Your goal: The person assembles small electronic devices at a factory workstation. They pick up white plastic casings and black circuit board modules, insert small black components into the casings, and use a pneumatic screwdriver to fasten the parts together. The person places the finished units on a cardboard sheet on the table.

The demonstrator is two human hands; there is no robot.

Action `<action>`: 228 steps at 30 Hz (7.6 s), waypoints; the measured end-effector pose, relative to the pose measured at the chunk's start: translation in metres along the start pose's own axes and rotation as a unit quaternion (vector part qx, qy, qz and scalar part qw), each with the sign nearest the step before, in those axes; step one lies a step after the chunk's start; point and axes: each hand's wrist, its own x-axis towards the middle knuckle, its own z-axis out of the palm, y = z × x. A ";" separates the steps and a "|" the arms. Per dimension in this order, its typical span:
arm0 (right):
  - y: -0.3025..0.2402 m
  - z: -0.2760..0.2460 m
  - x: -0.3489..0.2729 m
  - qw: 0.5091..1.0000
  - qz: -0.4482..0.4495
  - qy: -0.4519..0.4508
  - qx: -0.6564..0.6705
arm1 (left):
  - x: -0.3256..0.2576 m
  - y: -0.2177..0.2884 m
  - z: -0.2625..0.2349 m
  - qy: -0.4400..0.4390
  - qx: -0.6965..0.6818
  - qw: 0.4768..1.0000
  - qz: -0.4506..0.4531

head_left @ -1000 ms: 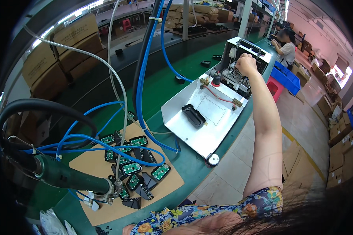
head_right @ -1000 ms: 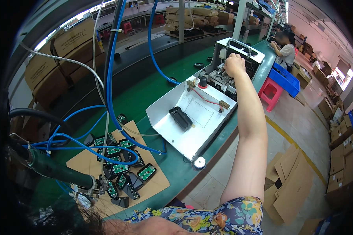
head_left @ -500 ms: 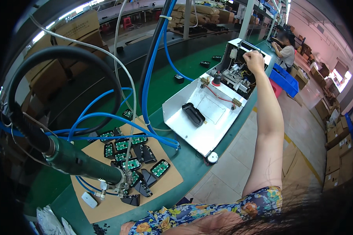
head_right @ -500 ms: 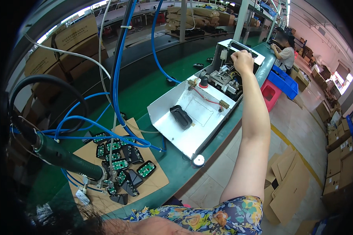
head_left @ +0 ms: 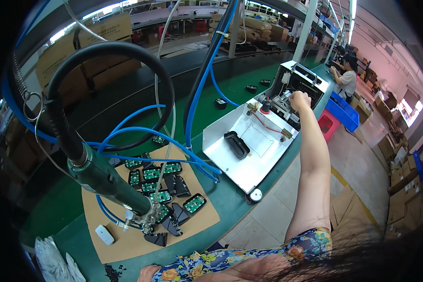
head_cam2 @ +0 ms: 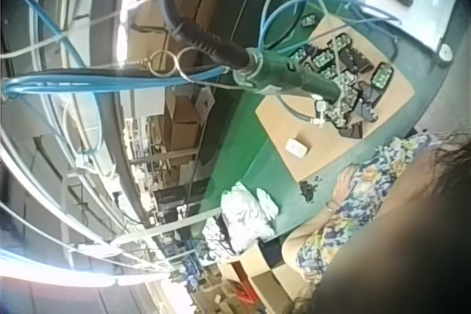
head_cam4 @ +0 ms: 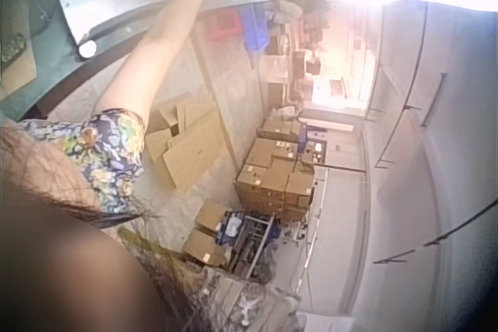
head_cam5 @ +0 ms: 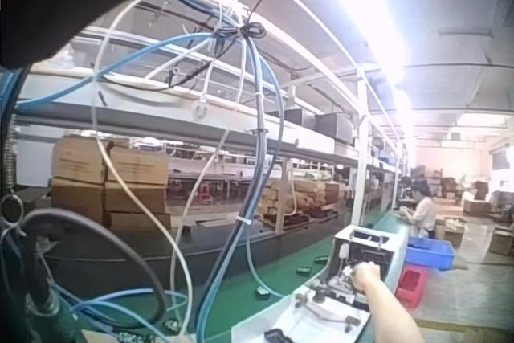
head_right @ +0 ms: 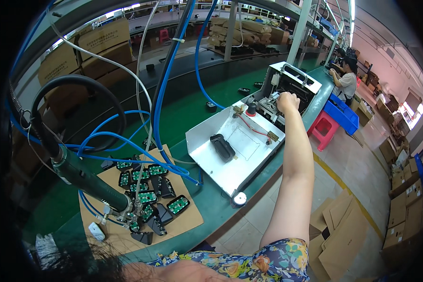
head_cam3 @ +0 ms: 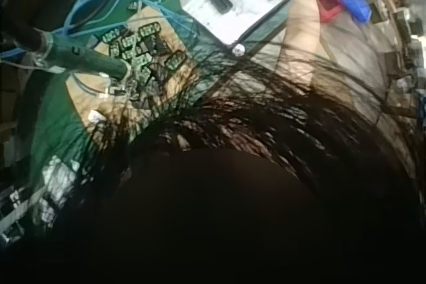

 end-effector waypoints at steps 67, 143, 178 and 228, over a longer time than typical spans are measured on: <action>-0.084 -0.013 -0.393 0.736 -0.096 0.238 0.626 | 0.012 0.064 -0.034 0.108 0.193 0.956 0.193; -0.536 0.146 -0.186 0.941 -0.079 -0.306 -0.119 | 0.169 -0.073 -0.238 0.045 0.026 0.998 0.047; -0.354 -0.014 -0.536 0.667 -0.358 -0.259 0.600 | -0.047 -0.022 -0.183 0.350 0.087 0.929 -0.080; -0.329 -0.162 -0.414 0.352 -0.302 -0.400 0.791 | 0.049 0.002 -0.162 0.285 -0.442 0.840 -0.133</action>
